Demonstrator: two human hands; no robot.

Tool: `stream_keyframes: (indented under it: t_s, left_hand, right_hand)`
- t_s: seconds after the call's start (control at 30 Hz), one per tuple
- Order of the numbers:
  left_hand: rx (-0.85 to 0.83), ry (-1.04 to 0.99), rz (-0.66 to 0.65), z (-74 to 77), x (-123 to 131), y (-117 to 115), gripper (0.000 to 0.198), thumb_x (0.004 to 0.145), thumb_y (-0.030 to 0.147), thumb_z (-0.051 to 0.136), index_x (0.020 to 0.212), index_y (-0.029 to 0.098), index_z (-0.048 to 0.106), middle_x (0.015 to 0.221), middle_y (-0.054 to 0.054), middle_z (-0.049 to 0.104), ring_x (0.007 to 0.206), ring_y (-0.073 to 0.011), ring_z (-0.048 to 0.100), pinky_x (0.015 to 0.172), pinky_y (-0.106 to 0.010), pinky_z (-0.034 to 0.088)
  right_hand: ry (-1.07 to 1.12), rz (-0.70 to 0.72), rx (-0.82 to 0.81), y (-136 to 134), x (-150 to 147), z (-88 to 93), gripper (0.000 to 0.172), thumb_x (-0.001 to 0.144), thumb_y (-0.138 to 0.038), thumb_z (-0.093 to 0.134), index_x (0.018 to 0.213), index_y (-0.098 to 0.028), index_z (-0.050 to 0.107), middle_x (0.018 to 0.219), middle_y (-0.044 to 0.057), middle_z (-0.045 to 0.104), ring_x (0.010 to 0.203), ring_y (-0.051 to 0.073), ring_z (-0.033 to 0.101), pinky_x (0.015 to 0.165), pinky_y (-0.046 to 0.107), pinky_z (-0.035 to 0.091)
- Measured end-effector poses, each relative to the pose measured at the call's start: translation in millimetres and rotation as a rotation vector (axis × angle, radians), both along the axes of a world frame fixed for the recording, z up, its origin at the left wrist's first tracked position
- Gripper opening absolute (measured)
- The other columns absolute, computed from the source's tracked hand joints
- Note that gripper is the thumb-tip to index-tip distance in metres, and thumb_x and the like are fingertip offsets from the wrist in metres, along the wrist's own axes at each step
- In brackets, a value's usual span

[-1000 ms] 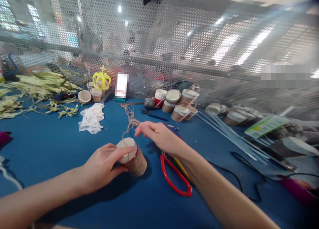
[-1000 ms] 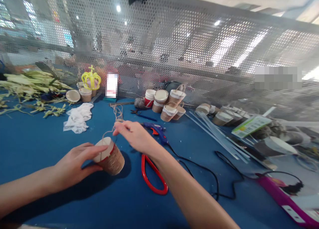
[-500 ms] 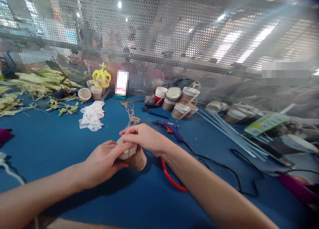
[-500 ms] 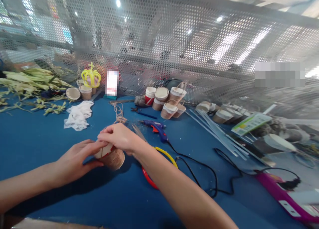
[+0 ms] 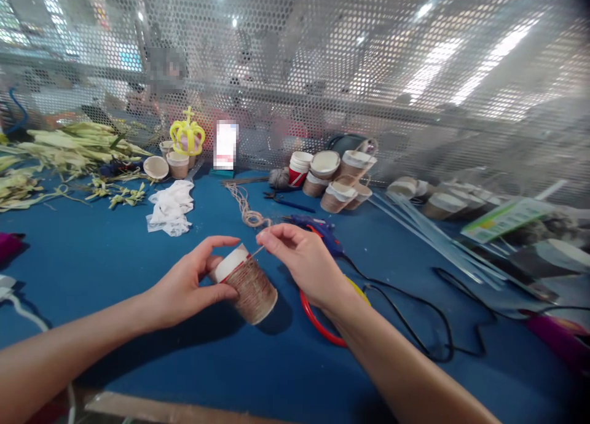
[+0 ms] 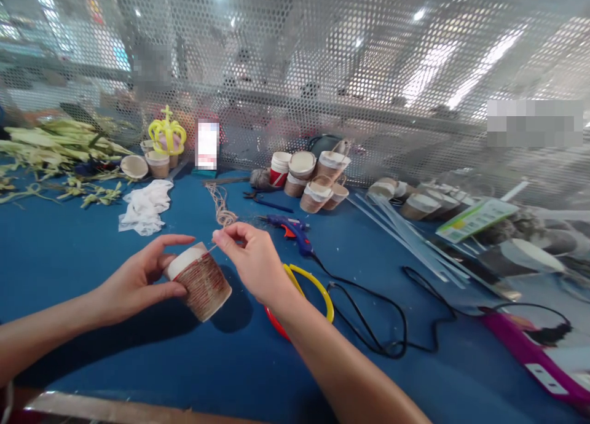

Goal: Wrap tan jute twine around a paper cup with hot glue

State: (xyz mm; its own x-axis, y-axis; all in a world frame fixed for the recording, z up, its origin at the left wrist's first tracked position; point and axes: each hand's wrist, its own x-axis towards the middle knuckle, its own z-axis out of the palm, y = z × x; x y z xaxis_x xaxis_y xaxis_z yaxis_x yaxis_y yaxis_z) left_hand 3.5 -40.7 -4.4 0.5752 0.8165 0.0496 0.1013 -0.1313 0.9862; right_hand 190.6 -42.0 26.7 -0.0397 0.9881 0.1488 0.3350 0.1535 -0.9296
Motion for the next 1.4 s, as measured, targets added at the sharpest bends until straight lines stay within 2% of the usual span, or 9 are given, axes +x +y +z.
stream_keyframes:
  t_s: [0.33,0.57,0.8,1.07,1.3,1.4]
  left_hand:
    - [0.016,0.025,-0.026,1.7,-4,-4,0.052,0.071,0.020,0.062,0.117,0.020,0.037,0.076,0.001,0.062,0.069,-0.0129,0.058,0.068,-0.024,0.048]
    - [0.066,0.010,-0.063,0.1,-6,-7,0.049,0.073,0.019,0.061,0.116,0.022,0.037,0.082,0.001,0.066,0.074,-0.0125,0.060,0.072,-0.024,0.049]
    - [0.150,0.023,-0.087,0.2,-8,-8,0.047,0.075,0.019,0.060,0.115,0.025,0.037,0.082,0.001,0.067,0.072,-0.0132,0.062,0.069,-0.024,0.050]
    - [0.198,-0.031,-0.096,-0.4,-10,-7,0.046,0.076,0.016,0.060,0.115,0.023,0.038,0.084,0.000,0.067,0.072,-0.0133,0.062,0.068,-0.022,0.050]
    - [0.265,-0.034,-0.122,-3.7,-12,-5,0.048,0.077,0.014,0.059,0.118,0.026,0.037,0.085,0.000,0.067,0.074,-0.0135,0.062,0.070,-0.023,0.048]
    - [0.265,-0.002,-0.102,-3.4,-12,-4,0.053,0.076,0.015,0.060,0.120,0.027,0.034,0.087,0.000,0.068,0.080,-0.0155,0.062,0.076,-0.026,0.046]
  right_hand:
    - [-0.100,-0.016,-0.003,-2,-1,-6.7,0.020,0.077,-0.034,0.055,0.071,-0.015,0.058,0.067,0.000,0.058,0.062,0.012,0.051,0.061,0.025,0.041]
    - [-0.045,0.022,-0.034,-4,-3,-11.2,0.021,0.077,-0.035,0.054,0.070,-0.015,0.056,0.067,0.000,0.056,0.063,0.012,0.050,0.062,0.026,0.041]
    - [-0.031,0.026,-0.058,-7,-5,-9.8,0.020,0.077,-0.034,0.054,0.068,-0.016,0.054,0.066,-0.001,0.055,0.062,0.011,0.049,0.060,0.024,0.039]
    - [-0.064,0.060,-0.113,-9,-10,-7.7,0.023,0.082,-0.034,0.047,0.067,-0.016,0.047,0.061,-0.005,0.044,0.055,0.008,0.038,0.051,0.021,0.031]
    - [-0.145,0.107,-0.087,-11,-11,-13.7,0.024,0.087,-0.032,0.037,0.068,-0.018,0.041,0.062,-0.004,0.040,0.057,0.010,0.037,0.053,0.024,0.031]
    - [-0.180,0.065,-0.033,-10,-12,-16.1,0.024,0.088,-0.033,0.035,0.067,-0.020,0.037,0.061,-0.005,0.039,0.057,0.011,0.038,0.052,0.024,0.032]
